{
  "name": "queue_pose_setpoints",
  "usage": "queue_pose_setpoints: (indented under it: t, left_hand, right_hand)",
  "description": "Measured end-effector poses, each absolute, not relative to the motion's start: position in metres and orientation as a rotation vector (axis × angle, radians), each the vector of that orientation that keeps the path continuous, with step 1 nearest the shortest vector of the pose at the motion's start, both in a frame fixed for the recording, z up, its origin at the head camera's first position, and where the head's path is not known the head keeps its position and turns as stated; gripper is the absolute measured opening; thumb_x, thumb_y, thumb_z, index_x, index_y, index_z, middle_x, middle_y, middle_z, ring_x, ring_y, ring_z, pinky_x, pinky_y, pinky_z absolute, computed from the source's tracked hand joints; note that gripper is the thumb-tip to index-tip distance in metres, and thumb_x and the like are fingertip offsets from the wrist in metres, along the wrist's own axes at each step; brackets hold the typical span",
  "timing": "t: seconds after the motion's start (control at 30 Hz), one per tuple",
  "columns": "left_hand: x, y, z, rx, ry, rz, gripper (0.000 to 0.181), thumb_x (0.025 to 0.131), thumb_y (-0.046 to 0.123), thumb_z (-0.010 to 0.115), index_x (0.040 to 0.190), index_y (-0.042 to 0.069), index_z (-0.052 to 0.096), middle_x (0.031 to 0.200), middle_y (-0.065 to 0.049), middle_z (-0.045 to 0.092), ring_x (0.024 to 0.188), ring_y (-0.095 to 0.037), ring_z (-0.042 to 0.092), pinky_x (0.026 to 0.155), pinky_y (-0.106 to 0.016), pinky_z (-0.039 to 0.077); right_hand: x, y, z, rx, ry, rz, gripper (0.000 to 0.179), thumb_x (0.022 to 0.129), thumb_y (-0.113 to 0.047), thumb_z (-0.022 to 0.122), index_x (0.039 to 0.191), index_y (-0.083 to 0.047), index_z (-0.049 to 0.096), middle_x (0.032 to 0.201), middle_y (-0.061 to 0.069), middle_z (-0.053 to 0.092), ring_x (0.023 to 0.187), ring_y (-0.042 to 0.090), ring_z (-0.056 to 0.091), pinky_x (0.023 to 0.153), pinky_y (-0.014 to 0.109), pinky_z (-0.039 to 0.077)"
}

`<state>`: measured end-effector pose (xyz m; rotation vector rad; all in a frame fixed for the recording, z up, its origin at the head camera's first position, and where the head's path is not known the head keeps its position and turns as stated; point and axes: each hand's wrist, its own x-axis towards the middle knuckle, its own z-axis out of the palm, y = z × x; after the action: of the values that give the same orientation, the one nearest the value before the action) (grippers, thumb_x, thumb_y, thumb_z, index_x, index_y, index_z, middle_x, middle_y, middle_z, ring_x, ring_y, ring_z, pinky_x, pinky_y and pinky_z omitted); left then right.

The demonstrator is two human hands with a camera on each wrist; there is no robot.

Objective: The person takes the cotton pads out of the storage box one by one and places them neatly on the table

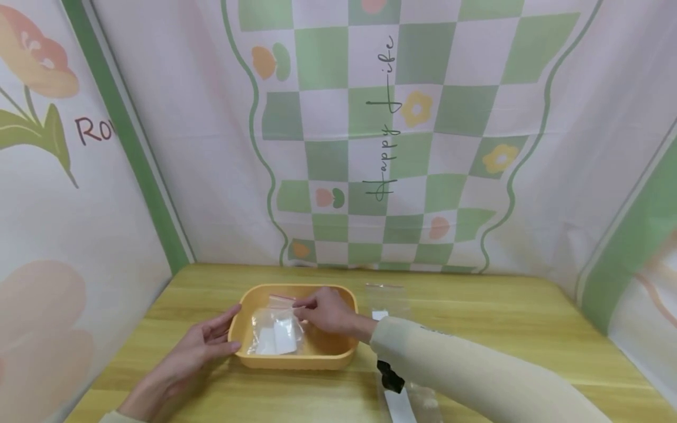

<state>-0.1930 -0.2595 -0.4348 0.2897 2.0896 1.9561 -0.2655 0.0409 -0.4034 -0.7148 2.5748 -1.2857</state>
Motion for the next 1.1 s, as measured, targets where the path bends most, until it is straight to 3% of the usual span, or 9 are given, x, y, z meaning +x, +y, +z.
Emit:
queue_pose_setpoints:
  t: [0.1, 0.2, 0.43, 0.9, 1.1]
  left_hand:
    - [-0.194, -0.259, -0.435, 0.281, 2.093, 1.955, 0.088, 0.096, 0.005, 0.074, 0.165, 0.0, 0.02, 0.169, -0.028, 0.014, 0.15, -0.051, 0.027, 0.111, -0.028, 0.044]
    - [-0.194, -0.259, -0.435, 0.271, 2.101, 1.953, 0.088, 0.095, 0.005, 0.075, 0.165, 0.001, 0.021, 0.169, -0.028, 0.015, 0.15, -0.051, 0.028, 0.111, -0.027, 0.044]
    - [-0.194, -0.259, -0.434, 0.283, 2.08, 1.963, 0.088, 0.095, 0.004, 0.074, 0.165, 0.0, 0.02, 0.169, -0.028, 0.014, 0.15, -0.05, 0.027, 0.11, -0.028, 0.045]
    - [-0.195, -0.259, -0.434, 0.293, 2.085, 1.951, 0.092, 0.094, 0.008, 0.077, 0.165, -0.001, 0.02, 0.169, -0.027, 0.014, 0.15, -0.049, 0.027, 0.111, -0.027, 0.045]
    - [-0.195, -0.259, -0.433, 0.301, 2.079, 1.949, 0.091, 0.096, 0.008, 0.075, 0.165, -0.001, 0.018, 0.17, -0.026, 0.013, 0.151, -0.048, 0.027, 0.11, -0.025, 0.045]
  right_hand:
    - [-0.266, 0.04, -0.406, -0.735, 2.478, -1.378, 0.031, 0.095, -0.009, 0.079, 0.125, 0.001, 0.075, 0.106, 0.009, 0.08, 0.088, 0.018, 0.075, 0.074, 0.023, 0.06]
    - [-0.266, 0.038, -0.408, -0.751, 2.387, -1.452, 0.046, 0.088, -0.002, 0.085, 0.132, 0.003, 0.071, 0.117, 0.015, 0.077, 0.095, 0.02, 0.076, 0.082, 0.027, 0.063]
    - [-0.265, 0.032, -0.408, -0.586, 2.158, -1.586, 0.063, 0.081, 0.003, 0.088, 0.14, -0.004, 0.067, 0.133, 0.019, 0.07, 0.075, 0.021, 0.076, 0.069, 0.03, 0.065]
    - [-0.271, 0.034, -0.403, -0.644, 2.074, -1.499, 0.069, 0.084, 0.004, 0.085, 0.145, -0.022, 0.066, 0.152, 0.015, 0.056, 0.073, 0.021, 0.075, 0.07, 0.031, 0.065]
    - [-0.273, 0.038, -0.391, -0.654, 2.087, -1.467, 0.066, 0.082, 0.006, 0.086, 0.143, -0.01, 0.066, 0.153, 0.011, 0.056, 0.071, 0.023, 0.075, 0.068, 0.034, 0.066]
